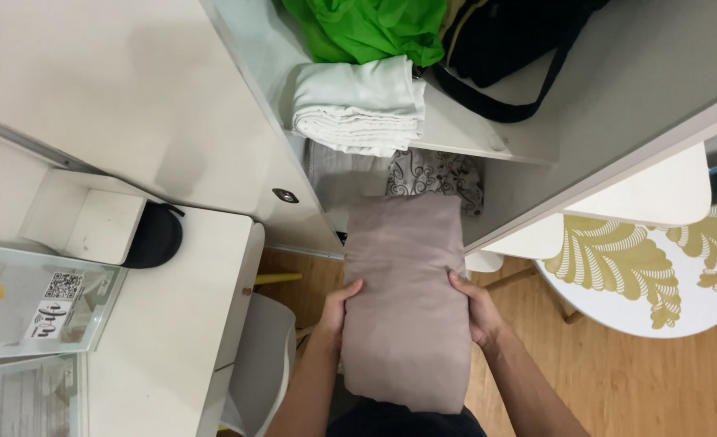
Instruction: The person folds a white sheet and a brown pillowcase on a bed, smoothing them out by hand. They then move to a closet and place the folded items onto a shelf among other linens.
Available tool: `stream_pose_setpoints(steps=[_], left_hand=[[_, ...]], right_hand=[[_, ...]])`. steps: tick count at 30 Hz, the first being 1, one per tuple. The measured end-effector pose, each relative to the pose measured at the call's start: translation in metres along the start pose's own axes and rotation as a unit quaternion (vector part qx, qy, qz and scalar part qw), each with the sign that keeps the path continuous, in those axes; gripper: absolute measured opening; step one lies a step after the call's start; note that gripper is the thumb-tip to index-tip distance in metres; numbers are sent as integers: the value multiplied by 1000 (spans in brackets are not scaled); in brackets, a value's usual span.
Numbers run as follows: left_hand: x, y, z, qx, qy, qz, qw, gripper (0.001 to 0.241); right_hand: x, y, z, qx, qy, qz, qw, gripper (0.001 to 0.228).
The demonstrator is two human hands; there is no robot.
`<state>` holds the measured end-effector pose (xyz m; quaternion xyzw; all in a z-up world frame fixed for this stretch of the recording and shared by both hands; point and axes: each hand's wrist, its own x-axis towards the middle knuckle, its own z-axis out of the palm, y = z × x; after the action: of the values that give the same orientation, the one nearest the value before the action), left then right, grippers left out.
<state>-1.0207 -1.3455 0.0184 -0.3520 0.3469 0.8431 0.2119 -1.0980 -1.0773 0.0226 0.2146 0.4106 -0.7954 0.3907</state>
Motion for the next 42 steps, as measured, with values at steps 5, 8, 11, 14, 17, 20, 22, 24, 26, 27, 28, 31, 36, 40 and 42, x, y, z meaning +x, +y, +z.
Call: stream_pose_setpoints(steps=[5, 8, 11, 14, 17, 20, 22, 24, 26, 27, 28, 31, 36, 40, 42], left_hand=[[27, -11, -40, -55, 13, 64, 996, 103], [18, -11, -66, -111, -21, 152, 982, 100], [-23, -13, -82, -136, 25, 193, 971, 96], [-68, -13, -107, -180, 85, 203, 959, 91], [-88, -37, -158, -161, 136, 273, 939, 94], [-117, -49, -195, -284, 48, 276, 917, 100], [-147, -50, -212, -379, 105, 270, 879, 102], [-162, -65, -244, -407, 8, 342, 847, 102], [-189, -69, -260, -425, -88, 408, 803, 102], [-209, -65, -262, -474, -9, 376, 796, 104], [-229, -61, -264, -520, 69, 338, 782, 106], [-256, -66, -284, -550, 153, 300, 764, 110], [-226, -97, -355, -535, 253, 338, 732, 117], [-209, -107, -396, -485, 258, 312, 775, 115], [-235, -75, -392, -444, 278, 314, 792, 110]], right_hand=[[16, 0, 11, 6, -43, 18, 999, 83], [32, 6, 29, -37, -45, 18, 998, 85], [52, 23, 50, -116, -48, 33, 992, 82], [69, 46, 93, -103, -164, 92, 977, 80], [66, 82, 145, -129, -153, 108, 974, 76], [70, 124, 192, -179, -127, 102, 970, 76], [79, 160, 215, -160, -156, 97, 970, 76], [80, 196, 241, -158, -155, 111, 969, 76], [83, 233, 264, -156, -151, 125, 968, 77], [85, 251, 275, -159, -160, 122, 966, 76], [88, 270, 286, -162, -169, 120, 965, 76], [105, 323, 304, -145, -159, 144, 966, 77], [106, 372, 345, -154, -110, 184, 964, 69], [157, 409, 313, -152, -116, 191, 963, 71], [189, 423, 293, -147, -135, 201, 959, 71]])
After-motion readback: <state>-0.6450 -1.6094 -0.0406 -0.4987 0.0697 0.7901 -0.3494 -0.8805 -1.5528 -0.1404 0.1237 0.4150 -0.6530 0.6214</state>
